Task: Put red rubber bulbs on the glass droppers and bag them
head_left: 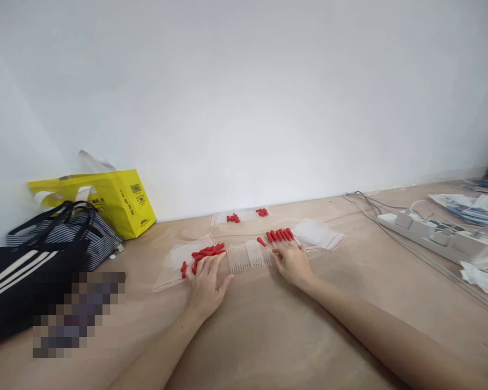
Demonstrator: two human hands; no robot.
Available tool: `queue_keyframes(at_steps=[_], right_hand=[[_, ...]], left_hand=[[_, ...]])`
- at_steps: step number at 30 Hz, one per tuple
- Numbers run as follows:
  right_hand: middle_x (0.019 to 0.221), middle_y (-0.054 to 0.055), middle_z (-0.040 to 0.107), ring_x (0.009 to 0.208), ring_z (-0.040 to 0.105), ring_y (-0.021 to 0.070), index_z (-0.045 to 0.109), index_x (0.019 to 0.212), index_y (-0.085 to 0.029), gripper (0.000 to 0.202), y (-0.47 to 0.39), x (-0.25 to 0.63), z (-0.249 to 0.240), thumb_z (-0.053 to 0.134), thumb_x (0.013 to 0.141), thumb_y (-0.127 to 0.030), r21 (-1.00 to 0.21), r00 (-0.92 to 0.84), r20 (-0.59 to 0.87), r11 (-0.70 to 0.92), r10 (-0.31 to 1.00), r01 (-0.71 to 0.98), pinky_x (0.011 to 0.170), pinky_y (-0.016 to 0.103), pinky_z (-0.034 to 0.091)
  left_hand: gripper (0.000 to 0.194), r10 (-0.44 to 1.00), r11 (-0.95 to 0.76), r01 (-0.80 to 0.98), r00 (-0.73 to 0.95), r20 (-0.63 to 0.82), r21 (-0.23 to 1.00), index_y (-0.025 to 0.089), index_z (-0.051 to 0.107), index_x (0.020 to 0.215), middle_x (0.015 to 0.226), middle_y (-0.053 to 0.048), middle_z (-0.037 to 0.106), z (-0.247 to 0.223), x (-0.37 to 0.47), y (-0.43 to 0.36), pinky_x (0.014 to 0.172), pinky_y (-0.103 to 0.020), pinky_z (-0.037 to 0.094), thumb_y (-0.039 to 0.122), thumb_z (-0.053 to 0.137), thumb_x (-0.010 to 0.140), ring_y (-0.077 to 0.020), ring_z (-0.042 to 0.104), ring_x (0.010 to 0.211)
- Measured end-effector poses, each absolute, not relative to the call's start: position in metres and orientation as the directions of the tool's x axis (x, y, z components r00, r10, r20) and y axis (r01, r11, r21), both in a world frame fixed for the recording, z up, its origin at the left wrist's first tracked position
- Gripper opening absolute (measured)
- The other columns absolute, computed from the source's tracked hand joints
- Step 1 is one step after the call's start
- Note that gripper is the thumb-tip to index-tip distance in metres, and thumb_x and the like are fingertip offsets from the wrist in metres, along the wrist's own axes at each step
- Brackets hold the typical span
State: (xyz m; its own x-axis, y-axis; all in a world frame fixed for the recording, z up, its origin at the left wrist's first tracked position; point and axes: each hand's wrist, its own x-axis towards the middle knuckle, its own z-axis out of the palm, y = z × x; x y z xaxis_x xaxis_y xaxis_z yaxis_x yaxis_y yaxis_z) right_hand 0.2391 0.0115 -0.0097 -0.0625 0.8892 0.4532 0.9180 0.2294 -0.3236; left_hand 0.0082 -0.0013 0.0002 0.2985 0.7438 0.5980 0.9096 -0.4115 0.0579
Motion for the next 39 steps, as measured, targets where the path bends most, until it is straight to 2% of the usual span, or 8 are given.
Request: queue_keyframes(at_steps=[3,6,13,21,26,39], right_hand=[[0.08,0.004,0.064,0.086,0.051,0.0198,0.06,0.082,-0.02,0.02,0.026,0.239,-0.012,0.041,0.082,-0.025,-0.327,0.055,0.42,0.095,0.906,0.94,0.07,0.032,0.022],[0.078,0.006,0.064,0.086,0.052,0.0207,0.06,0.082,-0.019,0.021,0.034,0.235,-0.014,0.04,0.081,-0.024,-0.305,0.1,0.415,0.035,0.904,0.952,0.072,0.032,0.022],[0.073,0.006,0.064,0.08,0.054,0.0204,0.059,0.079,-0.018,0.021,0.046,0.225,-0.017,0.039,0.081,-0.025,-0.267,0.122,0.415,-0.007,0.902,0.964,0.073,0.034,0.021],[0.078,0.007,0.065,0.082,0.053,0.0201,0.062,0.082,-0.019,0.025,0.05,0.224,-0.014,0.038,0.08,-0.024,-0.27,0.141,0.375,-0.038,0.916,0.962,0.075,0.035,0.021],[0.084,0.006,0.065,0.085,0.052,0.0202,0.064,0.079,-0.021,0.026,0.044,0.223,-0.011,0.038,0.079,-0.025,-0.262,0.121,0.357,-0.025,0.926,0.965,0.076,0.036,0.021],[0.085,0.012,0.063,0.088,0.05,0.0248,0.065,0.079,-0.016,0.024,0.05,0.215,-0.001,0.043,0.073,-0.024,-0.176,0.154,0.204,-0.118,0.967,0.977,0.08,0.04,0.02]], left_hand=[[0.04,0.787,-0.348,0.936,0.256,0.561,0.061,0.022,0.044,0.115,0.113,-0.008,0.055,-0.001,0.005,0.001,0.095,-0.049,0.011,0.031,0.047,0.076,-0.0248,0.044,0.106],[0.038,0.796,-0.324,0.945,0.247,0.552,0.044,0.022,0.047,0.112,0.111,-0.007,0.056,-0.001,0.005,0.001,0.095,-0.05,0.011,0.029,0.048,0.075,-0.0251,0.044,0.106],[0.017,0.794,-0.232,0.973,0.19,0.577,-0.002,0.022,0.06,0.087,0.104,-0.007,0.057,-0.003,0.003,0.003,0.092,-0.05,0.015,0.029,0.051,0.074,-0.0249,0.046,0.101],[0.012,0.799,-0.164,0.986,0.147,0.583,-0.024,0.022,0.062,0.076,0.099,-0.007,0.058,-0.001,-0.005,0.008,0.089,-0.052,0.016,0.032,0.055,0.072,-0.0252,0.046,0.097],[0.013,0.783,-0.157,0.986,0.16,0.601,-0.059,0.022,0.061,0.073,0.099,-0.007,0.057,-0.002,-0.006,0.01,0.09,-0.052,0.015,0.032,0.055,0.072,-0.0251,0.045,0.098],[0.014,0.766,-0.154,0.982,0.186,0.616,-0.106,0.019,0.063,0.073,0.1,-0.009,0.058,0.001,-0.007,0.013,0.091,-0.053,0.016,0.029,0.054,0.072,-0.0265,0.045,0.099]])
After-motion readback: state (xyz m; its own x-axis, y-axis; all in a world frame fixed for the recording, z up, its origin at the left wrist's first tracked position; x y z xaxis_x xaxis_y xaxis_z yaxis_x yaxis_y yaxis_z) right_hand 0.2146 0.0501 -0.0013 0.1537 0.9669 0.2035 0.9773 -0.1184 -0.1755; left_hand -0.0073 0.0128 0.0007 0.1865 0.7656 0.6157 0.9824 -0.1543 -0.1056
